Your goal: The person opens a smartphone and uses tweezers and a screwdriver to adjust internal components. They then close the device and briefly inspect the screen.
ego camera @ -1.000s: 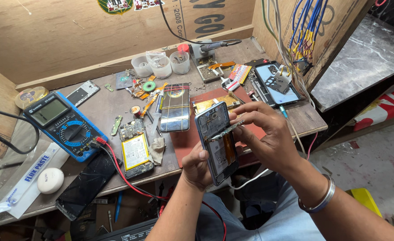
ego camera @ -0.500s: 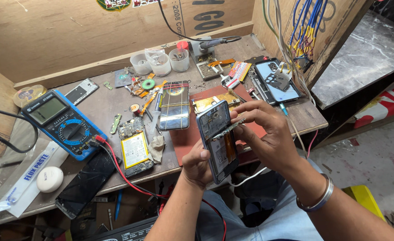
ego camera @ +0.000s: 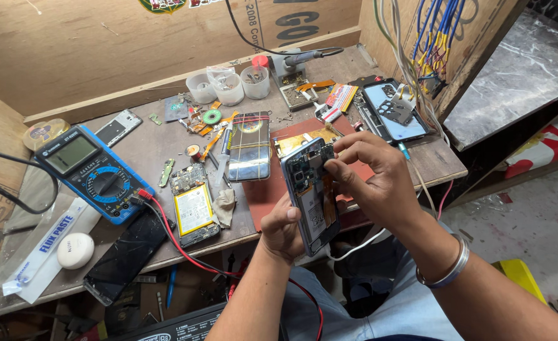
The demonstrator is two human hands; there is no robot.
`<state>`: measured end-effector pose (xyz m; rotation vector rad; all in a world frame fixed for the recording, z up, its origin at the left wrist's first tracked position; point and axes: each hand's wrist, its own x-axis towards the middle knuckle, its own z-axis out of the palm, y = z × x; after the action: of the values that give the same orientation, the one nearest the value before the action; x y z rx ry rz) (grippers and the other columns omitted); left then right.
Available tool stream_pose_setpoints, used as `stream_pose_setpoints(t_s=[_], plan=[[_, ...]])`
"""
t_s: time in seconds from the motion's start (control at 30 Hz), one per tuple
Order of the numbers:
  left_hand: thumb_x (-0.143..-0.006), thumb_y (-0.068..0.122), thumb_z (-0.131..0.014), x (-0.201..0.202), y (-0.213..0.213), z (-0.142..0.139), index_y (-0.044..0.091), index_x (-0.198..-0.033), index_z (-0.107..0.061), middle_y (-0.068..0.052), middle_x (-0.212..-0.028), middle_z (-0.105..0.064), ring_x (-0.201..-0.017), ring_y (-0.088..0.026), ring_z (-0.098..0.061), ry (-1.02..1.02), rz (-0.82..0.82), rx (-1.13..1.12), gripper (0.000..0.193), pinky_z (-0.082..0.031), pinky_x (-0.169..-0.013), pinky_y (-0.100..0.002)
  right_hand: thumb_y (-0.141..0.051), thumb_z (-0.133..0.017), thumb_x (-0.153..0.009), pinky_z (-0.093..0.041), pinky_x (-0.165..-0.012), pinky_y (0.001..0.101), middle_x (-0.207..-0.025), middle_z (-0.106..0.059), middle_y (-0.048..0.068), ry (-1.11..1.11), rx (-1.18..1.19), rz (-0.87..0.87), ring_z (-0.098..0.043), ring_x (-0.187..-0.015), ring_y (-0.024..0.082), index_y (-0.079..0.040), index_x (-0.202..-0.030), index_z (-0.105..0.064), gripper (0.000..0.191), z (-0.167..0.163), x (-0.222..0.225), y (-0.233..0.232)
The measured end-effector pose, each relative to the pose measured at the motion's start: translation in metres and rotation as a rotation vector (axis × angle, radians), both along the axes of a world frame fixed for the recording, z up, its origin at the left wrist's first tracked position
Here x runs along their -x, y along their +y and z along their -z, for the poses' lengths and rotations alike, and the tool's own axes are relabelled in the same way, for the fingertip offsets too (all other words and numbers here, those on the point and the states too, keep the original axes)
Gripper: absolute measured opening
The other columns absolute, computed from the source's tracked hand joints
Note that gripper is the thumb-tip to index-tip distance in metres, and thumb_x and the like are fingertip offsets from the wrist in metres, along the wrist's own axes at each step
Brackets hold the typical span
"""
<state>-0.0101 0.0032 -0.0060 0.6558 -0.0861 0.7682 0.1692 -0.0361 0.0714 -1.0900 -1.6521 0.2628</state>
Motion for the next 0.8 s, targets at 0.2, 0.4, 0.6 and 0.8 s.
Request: stream_pose_setpoints(t_s=[0.2,0.4,0.6,0.8], plan=[[-0.071,0.034,-0.083,-0.001,0.0,-0.001,-0.004,-0.154,-0.038,-0.018,-0.138,-0.054,-0.121,-0.024,-0.06,0.012,0.002,-0.03,0.101,-0.052,-0.105,-0.034,-0.022,-0.075,-0.097,-0.054,-0.081,0.0261,-0.108,-0.069,0.008,0.13,0.068,-0.061,-0.067,-0.095,0.014,-0.002,-0.087,-0.072,0.023,0.007,-0.001,0.005],[-0.072,0.033,-0.082,0.0,0.0,-0.003,-0.005,-0.152,-0.039,-0.02,-0.135,-0.055,-0.121,-0.026,-0.06,0.011,0.001,-0.033,0.099,-0.052,-0.104,-0.034,-0.013,-0.076,-0.096,-0.05,-0.067,0.0246,-0.108,-0.069,0.007,0.398,0.287,-0.193,-0.06,-0.079,0.009,0.001,-0.076,-0.065,0.027,0.014,-0.008,0.018],[-0.071,0.031,-0.081,0.001,-0.001,-0.003,-0.006,-0.152,-0.04,-0.021,-0.136,-0.055,-0.121,-0.027,-0.06,0.022,0.0,-0.03,0.098,-0.052,-0.106,-0.035,-0.013,-0.075,-0.092,-0.051,-0.051,0.0281,-0.103,-0.067,0.006,0.615,0.423,-0.33,-0.063,-0.07,0.012,0.0,-0.078,-0.067,0.021,0.016,-0.011,0.02],[-0.071,0.029,-0.08,0.001,0.001,-0.001,-0.007,-0.151,-0.04,-0.023,-0.136,-0.055,-0.121,-0.028,-0.061,0.03,0.009,-0.03,0.097,-0.053,-0.106,-0.037,-0.011,-0.078,-0.092,-0.052,-0.061,0.0281,-0.088,-0.064,0.012,0.668,0.506,-0.347,-0.062,-0.071,0.014,0.002,-0.083,-0.07,0.018,0.015,-0.014,0.022]])
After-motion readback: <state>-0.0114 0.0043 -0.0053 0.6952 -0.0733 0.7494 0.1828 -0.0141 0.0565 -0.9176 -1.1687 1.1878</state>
